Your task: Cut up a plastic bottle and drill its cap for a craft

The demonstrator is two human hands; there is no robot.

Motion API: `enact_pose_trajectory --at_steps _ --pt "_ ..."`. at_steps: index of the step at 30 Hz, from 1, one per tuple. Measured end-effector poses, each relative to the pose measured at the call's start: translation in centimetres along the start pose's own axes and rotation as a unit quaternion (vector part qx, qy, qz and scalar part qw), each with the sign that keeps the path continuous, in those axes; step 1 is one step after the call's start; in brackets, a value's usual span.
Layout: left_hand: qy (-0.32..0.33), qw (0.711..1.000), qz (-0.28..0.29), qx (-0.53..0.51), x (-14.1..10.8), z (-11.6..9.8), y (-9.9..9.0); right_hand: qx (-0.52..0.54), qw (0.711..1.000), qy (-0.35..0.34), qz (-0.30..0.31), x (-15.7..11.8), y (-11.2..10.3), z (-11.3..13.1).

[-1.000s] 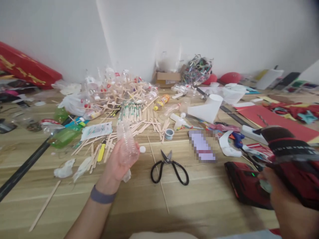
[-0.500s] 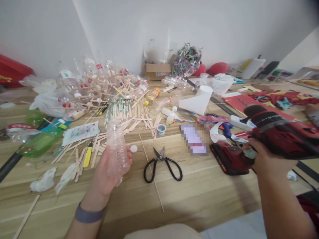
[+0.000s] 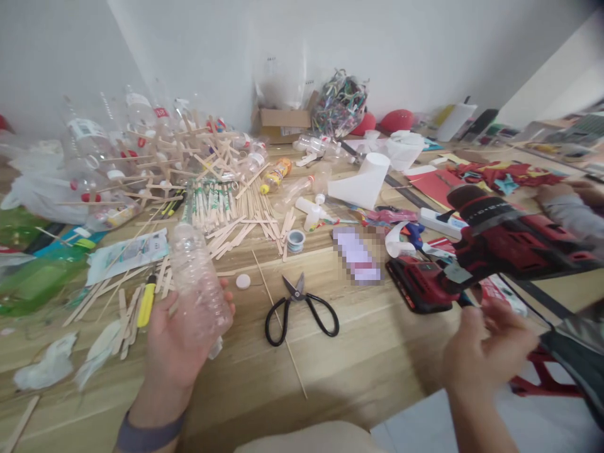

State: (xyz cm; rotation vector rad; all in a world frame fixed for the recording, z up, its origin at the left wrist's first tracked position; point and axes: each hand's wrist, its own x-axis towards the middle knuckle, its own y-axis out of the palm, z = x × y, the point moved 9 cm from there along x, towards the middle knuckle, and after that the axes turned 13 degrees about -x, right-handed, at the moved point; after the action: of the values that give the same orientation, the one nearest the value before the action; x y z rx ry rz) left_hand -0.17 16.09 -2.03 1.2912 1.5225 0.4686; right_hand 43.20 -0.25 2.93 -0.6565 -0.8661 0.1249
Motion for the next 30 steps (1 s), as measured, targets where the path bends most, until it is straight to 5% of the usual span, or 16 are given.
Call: enact_pose_trajectory --at_steps 3,6,9,19,25,27,30 --pt "-0.012 1.0 0.018 0.009 0.2 0.0 -0.4 0.044 0.98 -0.141 0.131 -4.4 1.6 6.3" --pt "-0.036 0.998 0.046 0.015 0.3 0.2 -0.7 0.056 0.862 -0.358 0.355 -9.9 5.2 14.5" --pt "-0.042 0.996 0.074 0.01 0.3 0.4 -0.6 -0.002 0.803 -0.42 0.422 -12.0 7.7 18.2" --pt "-0.026 0.997 0.064 -0.036 0.2 1.0 0.1 -0.039 0.736 -0.481 0.475 -12.3 12.4 20.9" --pt "-0.039 0.996 0.052 -0.06 -0.3 1.1 1.1 -0.009 0.752 -0.468 0.464 -10.6 12.3 20.7" --pt "-0.025 0.997 0.047 -0.063 -0.3 0.9 1.2 0.037 0.765 -0.446 0.463 -8.8 11.7 20.7" --pt "-0.004 0.997 0.037 -0.066 -0.2 0.4 0.9 0.24 0.793 -0.259 0.496 -5.4 10.2 20.1"
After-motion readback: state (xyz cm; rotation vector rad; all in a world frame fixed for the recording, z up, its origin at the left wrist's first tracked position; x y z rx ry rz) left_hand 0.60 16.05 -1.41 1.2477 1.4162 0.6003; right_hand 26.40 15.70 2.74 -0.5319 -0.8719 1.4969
